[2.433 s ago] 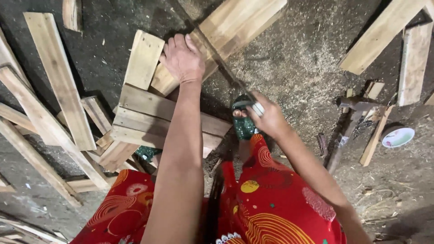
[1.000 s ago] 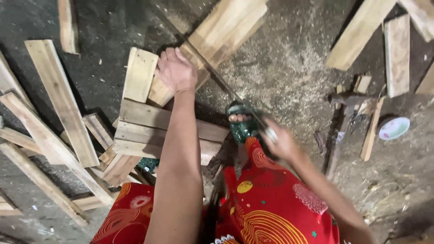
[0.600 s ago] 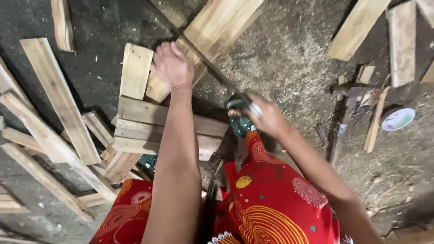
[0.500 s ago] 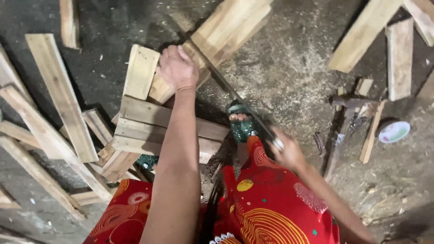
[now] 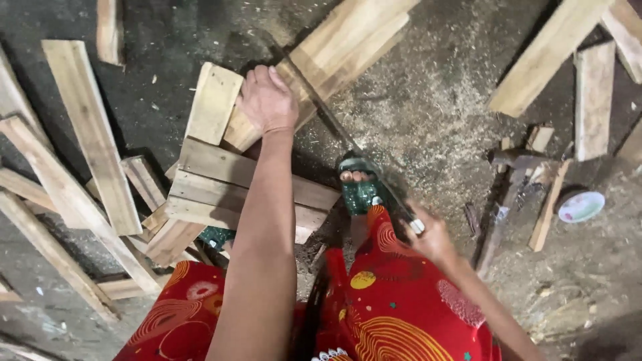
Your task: A person uses a hand saw to cut a wooden plank in a workshop environment.
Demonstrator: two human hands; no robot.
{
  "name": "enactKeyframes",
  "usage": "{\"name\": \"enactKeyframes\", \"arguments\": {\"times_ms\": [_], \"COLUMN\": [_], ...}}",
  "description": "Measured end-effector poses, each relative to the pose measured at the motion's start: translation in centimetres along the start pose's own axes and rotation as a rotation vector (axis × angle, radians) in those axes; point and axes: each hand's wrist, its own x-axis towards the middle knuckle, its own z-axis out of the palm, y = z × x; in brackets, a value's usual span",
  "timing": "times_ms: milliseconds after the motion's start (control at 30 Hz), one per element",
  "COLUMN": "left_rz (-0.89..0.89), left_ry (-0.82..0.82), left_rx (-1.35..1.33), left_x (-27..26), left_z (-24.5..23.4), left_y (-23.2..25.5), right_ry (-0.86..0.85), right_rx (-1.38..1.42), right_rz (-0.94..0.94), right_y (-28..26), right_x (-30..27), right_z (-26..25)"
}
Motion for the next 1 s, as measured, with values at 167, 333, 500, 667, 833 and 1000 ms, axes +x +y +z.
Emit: {"name": "enactKeyframes", "arguments": {"times_ms": [167, 333, 500, 667, 833, 1000], "left_rz": [-0.022, -0.003, -0.001, -0.023, -0.005, -0.007], "left_ry": [-0.150, -0.084, -0.119, -0.129, -0.032, -0.157], "left_rx": [-0.013, -0.046, -0.003, -0.004, -0.052, 0.011], "left_x": [-0.2, -0.5, 0.0, 0.1, -0.1, 0.0], "left_z": [-0.9, -0.6, -0.8, 0.1, 0.0, -0.3], "left_y": [0.4, 0.3, -0.2, 0.2, 0.4, 0.1], "right_ry": [0.078, 0.118, 0.050, 0.006, 0.163, 0.191], "right_rx": [0.037, 0.035, 0.080, 0.122, -0.046, -0.067], "right_rz": [-0.205, -0.198, 0.093, -0.028, -0.146, -0.239], "right_y": [-8.5, -6.5, -2.5, -12.7, -0.3, -2.7], "right_x": [10.0, 4.3, 1.1, 10.0, 0.8, 4.7], "right_z": [-1.3, -1.4, -0.7, -3.2, 1.5, 0.4]}}
